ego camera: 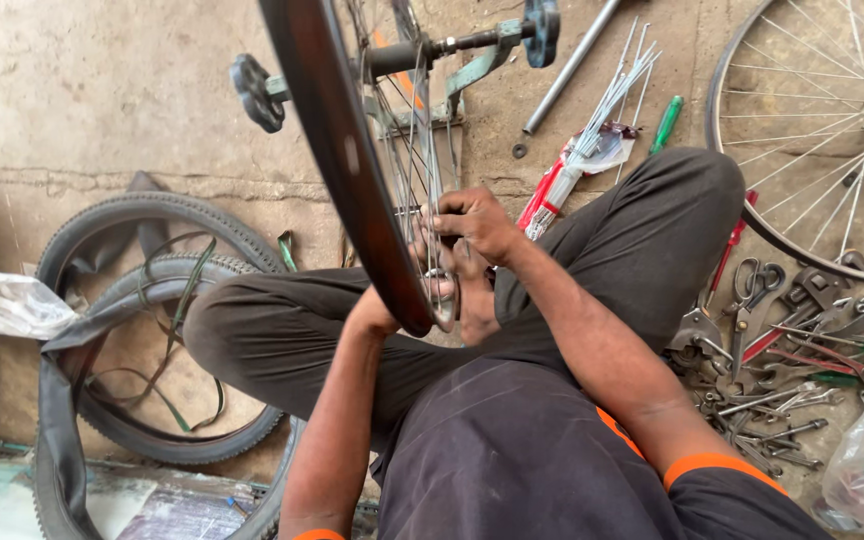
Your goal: The person is sitting on the floor and working on a bicycle wheel mounted on a truing stand. They are using a spoke wrench to adjust the tension of the spokes and rotating the wheel to check for alignment.
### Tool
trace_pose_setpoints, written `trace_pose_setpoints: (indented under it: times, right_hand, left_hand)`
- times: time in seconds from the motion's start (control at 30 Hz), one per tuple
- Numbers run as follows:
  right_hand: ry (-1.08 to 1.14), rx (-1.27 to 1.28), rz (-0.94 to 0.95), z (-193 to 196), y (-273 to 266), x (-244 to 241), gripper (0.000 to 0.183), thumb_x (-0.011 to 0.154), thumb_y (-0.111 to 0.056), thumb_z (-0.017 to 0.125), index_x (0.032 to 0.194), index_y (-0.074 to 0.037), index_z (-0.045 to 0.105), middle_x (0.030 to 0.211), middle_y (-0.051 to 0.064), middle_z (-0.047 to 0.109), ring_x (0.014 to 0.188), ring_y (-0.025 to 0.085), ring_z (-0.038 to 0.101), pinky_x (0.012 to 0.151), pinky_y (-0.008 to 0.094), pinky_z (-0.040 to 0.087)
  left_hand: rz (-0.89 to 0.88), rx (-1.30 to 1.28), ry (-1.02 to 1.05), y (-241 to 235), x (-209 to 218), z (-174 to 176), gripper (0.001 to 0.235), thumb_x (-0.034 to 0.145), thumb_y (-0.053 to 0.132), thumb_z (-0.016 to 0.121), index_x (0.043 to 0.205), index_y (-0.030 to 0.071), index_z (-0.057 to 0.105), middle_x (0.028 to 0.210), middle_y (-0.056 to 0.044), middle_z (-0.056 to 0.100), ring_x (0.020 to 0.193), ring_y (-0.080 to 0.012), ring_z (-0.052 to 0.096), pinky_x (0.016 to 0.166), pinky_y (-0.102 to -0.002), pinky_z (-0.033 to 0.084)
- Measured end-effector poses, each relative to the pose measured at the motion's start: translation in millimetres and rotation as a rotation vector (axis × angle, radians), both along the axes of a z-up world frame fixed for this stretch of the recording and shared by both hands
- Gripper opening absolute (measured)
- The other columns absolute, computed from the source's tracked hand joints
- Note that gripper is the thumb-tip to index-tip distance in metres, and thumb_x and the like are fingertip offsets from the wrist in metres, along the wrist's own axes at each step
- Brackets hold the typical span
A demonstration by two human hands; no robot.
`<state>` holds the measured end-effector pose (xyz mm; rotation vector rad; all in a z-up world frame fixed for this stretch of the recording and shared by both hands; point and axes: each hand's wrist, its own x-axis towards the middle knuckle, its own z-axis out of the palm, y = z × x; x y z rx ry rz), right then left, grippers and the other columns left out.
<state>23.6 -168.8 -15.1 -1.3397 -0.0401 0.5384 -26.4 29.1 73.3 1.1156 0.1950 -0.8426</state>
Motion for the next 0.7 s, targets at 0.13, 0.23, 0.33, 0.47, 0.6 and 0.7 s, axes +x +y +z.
trace_pose_setpoints:
  times: [0.13,0.23,0.33,0.47,0.6,0.7]
  right_hand:
    - [0.166,0.221,0.06,28.3,-7.8,-0.4,0.009,0.093,-0.01,0.074,0.096,-0.002,0.077,0.082,0.004,0.072,0.072,0.013,0.066,0.068,0.03,0.056]
    - [0.125,0.004,0.084,36.7,-10.8,-0.2,0.011,0.093,-0.01,0.075,0.101,-0.002,0.075,0.083,0.004,0.072,0.072,0.012,0.066,0.068,0.029,0.056]
    - [-0.019,-0.406,0.155,30.3,-13.6,-1.6,0.02,0.086,-0.007,0.076,0.105,-0.004,0.075,0.09,0.006,0.075,0.077,0.015,0.068,0.07,0.031,0.057]
    - [-0.119,-0.559,0.226,12.5,-15.7,-4.8,0.029,0.082,0.003,0.067,0.11,-0.004,0.074,0.098,0.011,0.074,0.087,0.02,0.071,0.076,0.034,0.057]
    - [-0.077,-0.463,0.244,0.7,-7.3,-7.7,0.043,0.076,0.006,0.064,0.118,-0.005,0.068,0.1,0.01,0.075,0.09,0.018,0.072,0.079,0.033,0.058]
    - [-0.049,-0.524,0.234,-6.2,-1.7,-10.4,0.035,0.081,0.003,0.067,0.116,-0.004,0.069,0.093,0.013,0.075,0.084,0.022,0.069,0.078,0.036,0.057]
  left_hand:
    - [0.018,-0.458,0.132,9.4,3.2,14.6,0.044,0.088,0.021,0.083,0.123,0.001,0.067,0.11,-0.015,0.074,0.1,-0.0251,0.073,0.083,-0.041,0.063]
    - [-0.043,-0.124,-0.057,8.8,3.1,6.6,0.043,0.088,0.019,0.083,0.124,0.0,0.067,0.106,-0.01,0.074,0.094,-0.0212,0.072,0.078,-0.037,0.062]
    - [-0.208,0.389,-0.342,9.3,10.0,-23.9,0.04,0.092,0.021,0.08,0.124,-0.001,0.068,0.098,-0.009,0.073,0.084,-0.017,0.067,0.069,-0.033,0.057]
    - [-0.068,0.694,-0.459,-16.0,19.8,-77.3,0.043,0.091,0.022,0.082,0.117,-0.001,0.057,0.086,-0.013,0.063,0.073,-0.0203,0.061,0.061,-0.036,0.052]
    - [0.022,0.835,-0.911,-15.9,16.9,-100.3,0.042,0.086,0.019,0.084,0.111,0.0,0.056,0.088,-0.015,0.062,0.078,-0.0285,0.063,0.069,-0.043,0.051]
    - [0.123,0.918,-1.05,-18.0,10.8,-109.8,0.048,0.089,0.017,0.079,0.123,-0.006,0.052,0.084,-0.015,0.061,0.077,-0.0324,0.062,0.068,-0.045,0.05]
